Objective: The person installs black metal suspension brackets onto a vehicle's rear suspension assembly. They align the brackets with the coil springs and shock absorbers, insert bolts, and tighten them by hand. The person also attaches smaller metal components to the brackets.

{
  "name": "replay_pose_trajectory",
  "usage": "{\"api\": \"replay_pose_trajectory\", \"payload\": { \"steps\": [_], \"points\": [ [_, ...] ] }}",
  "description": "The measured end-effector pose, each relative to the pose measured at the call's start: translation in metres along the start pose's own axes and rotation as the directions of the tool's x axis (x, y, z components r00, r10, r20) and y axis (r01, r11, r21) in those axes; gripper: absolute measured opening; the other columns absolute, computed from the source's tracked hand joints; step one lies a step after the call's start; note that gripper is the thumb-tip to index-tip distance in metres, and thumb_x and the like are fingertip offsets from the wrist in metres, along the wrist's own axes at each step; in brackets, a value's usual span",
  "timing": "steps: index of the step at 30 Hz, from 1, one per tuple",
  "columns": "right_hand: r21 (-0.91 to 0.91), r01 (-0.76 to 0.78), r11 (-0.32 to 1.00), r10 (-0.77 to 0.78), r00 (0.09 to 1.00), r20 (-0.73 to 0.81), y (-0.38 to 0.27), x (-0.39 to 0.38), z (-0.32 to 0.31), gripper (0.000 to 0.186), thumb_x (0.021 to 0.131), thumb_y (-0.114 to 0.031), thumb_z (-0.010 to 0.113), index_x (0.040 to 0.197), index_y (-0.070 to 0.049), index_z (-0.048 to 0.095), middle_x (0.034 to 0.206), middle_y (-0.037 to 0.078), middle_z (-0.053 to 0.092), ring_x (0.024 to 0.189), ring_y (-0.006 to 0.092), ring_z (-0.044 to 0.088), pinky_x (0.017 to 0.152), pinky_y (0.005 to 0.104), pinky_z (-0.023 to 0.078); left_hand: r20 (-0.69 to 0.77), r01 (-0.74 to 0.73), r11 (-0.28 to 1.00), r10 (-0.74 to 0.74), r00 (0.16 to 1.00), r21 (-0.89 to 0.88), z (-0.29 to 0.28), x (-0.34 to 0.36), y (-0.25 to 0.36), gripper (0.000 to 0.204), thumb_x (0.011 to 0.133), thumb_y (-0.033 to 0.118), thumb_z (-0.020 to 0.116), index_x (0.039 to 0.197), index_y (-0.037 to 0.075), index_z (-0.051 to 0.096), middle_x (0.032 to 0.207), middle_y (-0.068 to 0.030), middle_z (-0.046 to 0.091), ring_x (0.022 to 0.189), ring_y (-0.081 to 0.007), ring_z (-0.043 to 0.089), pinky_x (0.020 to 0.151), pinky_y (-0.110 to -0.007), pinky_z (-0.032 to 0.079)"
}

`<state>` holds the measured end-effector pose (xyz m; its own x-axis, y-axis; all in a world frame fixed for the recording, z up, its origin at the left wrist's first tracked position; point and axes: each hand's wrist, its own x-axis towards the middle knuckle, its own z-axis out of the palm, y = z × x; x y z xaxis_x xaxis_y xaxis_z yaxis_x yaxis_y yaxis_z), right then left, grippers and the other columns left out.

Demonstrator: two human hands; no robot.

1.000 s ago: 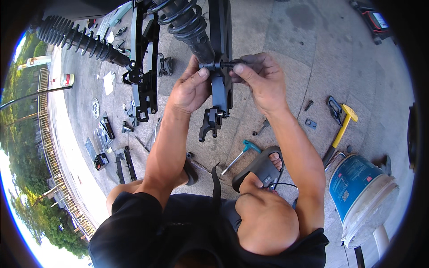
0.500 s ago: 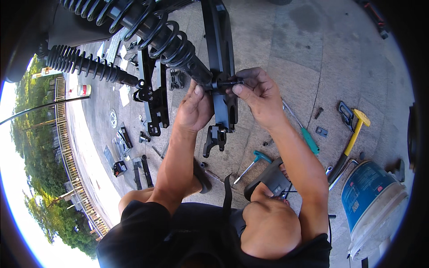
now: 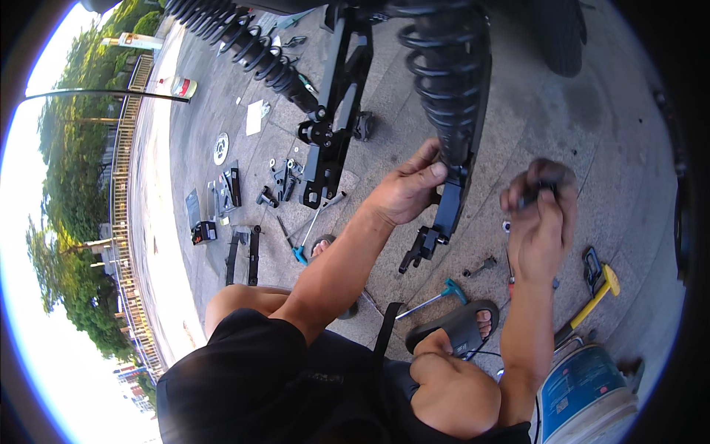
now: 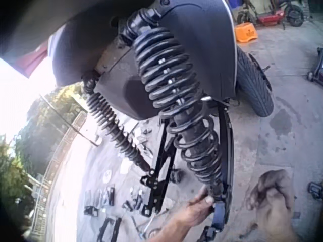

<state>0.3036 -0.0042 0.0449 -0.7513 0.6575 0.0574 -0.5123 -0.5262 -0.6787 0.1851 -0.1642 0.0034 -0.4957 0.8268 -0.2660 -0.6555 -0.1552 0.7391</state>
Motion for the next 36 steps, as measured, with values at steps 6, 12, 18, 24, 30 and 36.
{"api": "replay_pose_trajectory", "payload": {
  "steps": [6,12,18,24,30,36],
  "points": [
    [-0.683,0.189,0.706,0.337,0.758,0.558,0.048,0.006,0.127,0.026,0.091,-0.018,0.056,0.107,0.002,0.055,0.080,0.014,0.059,0.072,0.0241,0.061,0.073,0.0348,0.049,0.012,-0.146,0.958,0.148,0.989,0.247,-0.003,0.014,-0.003,0.049,0.088,0.015,0.067,0.132,0.004,0.047,0.111,-0.0020,0.056,0.100,-0.0101,0.054,0.084,-0.031,0.048],
    [-0.961,0.251,0.118,0.509,0.815,0.276,0.153,0.085,0.203,0.043,0.083,-0.036,0.066,0.105,0.001,0.064,0.105,0.022,0.067,0.103,0.0376,0.062,0.090,0.0412,0.048,0.175,-0.091,0.994,0.102,0.979,-0.067,-0.013,0.015,-0.014,0.054,0.082,0.017,0.075,0.129,0.003,0.053,0.127,-0.0087,0.056,0.107,-0.0172,0.056,0.089,-0.034,0.048],
    [-0.932,0.278,0.230,0.461,0.812,0.357,0.164,0.079,0.191,0.036,0.084,-0.032,0.069,0.101,0.000,0.067,0.094,0.020,0.069,0.093,0.0334,0.066,0.082,0.0374,0.049,0.164,-0.202,0.976,0.187,0.968,0.077,-0.018,0.028,-0.025,0.057,0.079,0.025,0.078,0.128,0.006,0.055,0.133,-0.0112,0.053,0.120,-0.0218,0.049,0.101,-0.037,0.041],
    [-0.909,0.293,0.295,0.421,0.814,0.399,0.169,0.081,0.184,0.040,0.087,-0.034,0.071,0.097,0.004,0.066,0.087,0.012,0.067,0.082,0.0172,0.059,0.077,0.0335,0.047,0.199,-0.166,0.986,0.158,0.967,0.028,-0.018,0.031,-0.025,0.064,0.072,0.014,0.083,0.128,0.002,0.052,0.116,-0.0074,0.056,0.108,-0.0141,0.051,0.093,-0.034,0.043],
    [-0.870,0.290,0.398,0.343,0.832,0.435,0.180,0.077,0.178,0.035,0.084,-0.030,0.073,0.098,0.001,0.065,0.086,0.012,0.069,0.079,0.0207,0.065,0.075,0.0339,0.049,0.278,-0.364,0.931,0.350,0.894,-0.002,-0.016,0.025,-0.017,0.053,0.079,0.021,0.078,0.124,0.005,0.054,0.115,-0.0051,0.056,0.108,-0.0136,0.048,0.094,-0.032,0.042],
    [-0.855,0.192,0.481,0.349,0.853,0.388,0.184,0.064,0.178,0.042,0.083,-0.038,0.075,0.094,0.001,0.065,0.083,0.006,0.067,0.077,0.0133,0.058,0.072,0.0304,0.047,0.227,-0.309,0.951,0.294,0.928,0.028,-0.012,0.019,-0.012,0.044,0.085,0.015,0.072,0.123,0.003,0.053,0.111,-0.0046,0.055,0.104,-0.0118,0.048,0.091,-0.030,0.042]
  ]
}}
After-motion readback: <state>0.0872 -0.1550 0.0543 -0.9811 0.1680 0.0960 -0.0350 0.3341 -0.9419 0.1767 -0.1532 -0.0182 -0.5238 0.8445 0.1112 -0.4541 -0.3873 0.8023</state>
